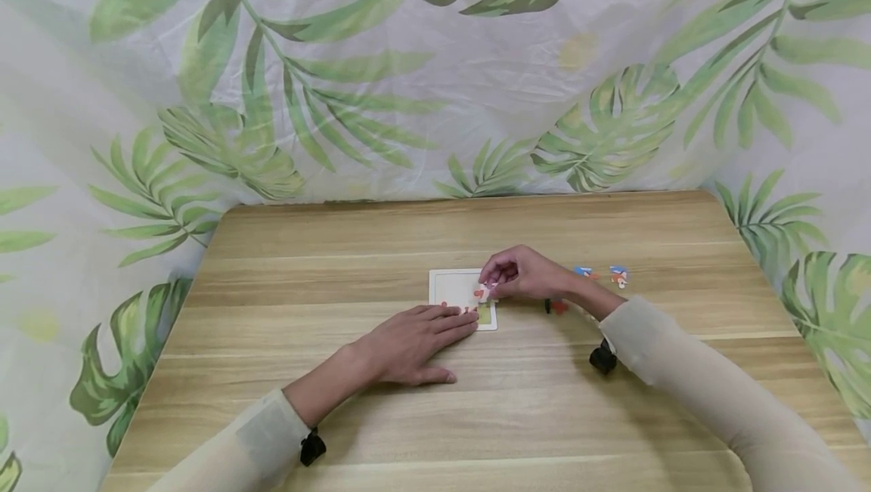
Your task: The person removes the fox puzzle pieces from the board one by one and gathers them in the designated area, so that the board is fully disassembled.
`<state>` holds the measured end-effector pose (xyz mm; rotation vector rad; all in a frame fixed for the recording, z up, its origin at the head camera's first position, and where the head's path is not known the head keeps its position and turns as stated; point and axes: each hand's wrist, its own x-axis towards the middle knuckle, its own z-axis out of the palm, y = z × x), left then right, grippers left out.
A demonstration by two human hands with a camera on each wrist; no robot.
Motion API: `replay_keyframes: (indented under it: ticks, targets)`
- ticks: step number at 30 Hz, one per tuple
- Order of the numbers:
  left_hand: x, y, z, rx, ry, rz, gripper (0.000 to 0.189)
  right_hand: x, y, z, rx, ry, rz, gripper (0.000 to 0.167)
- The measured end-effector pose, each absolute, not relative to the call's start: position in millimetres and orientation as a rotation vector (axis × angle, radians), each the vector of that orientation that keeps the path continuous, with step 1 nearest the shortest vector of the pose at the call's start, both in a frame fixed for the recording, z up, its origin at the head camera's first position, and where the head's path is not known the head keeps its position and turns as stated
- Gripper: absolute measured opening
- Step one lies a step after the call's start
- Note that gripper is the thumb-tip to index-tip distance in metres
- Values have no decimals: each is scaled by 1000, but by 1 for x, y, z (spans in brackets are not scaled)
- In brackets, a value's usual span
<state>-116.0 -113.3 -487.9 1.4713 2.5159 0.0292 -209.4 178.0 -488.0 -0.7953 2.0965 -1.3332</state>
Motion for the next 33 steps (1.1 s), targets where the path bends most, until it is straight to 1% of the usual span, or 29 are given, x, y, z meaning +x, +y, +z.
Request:
replay_keyframes:
  ticks: [9, 21, 33]
  targets:
    - [-115, -115, -490, 1474, 2513, 60, 85, -205, 204, -482, -793, 2114, -1328, 19]
    - [-113, -117, -494, 1474, 2533, 60, 84, -195, 243, -470, -722, 2128, -1328, 20]
    - [-111, -119, -495, 1511, 2554, 56, 84, -185, 295, -465, -727, 2138, -1287, 18]
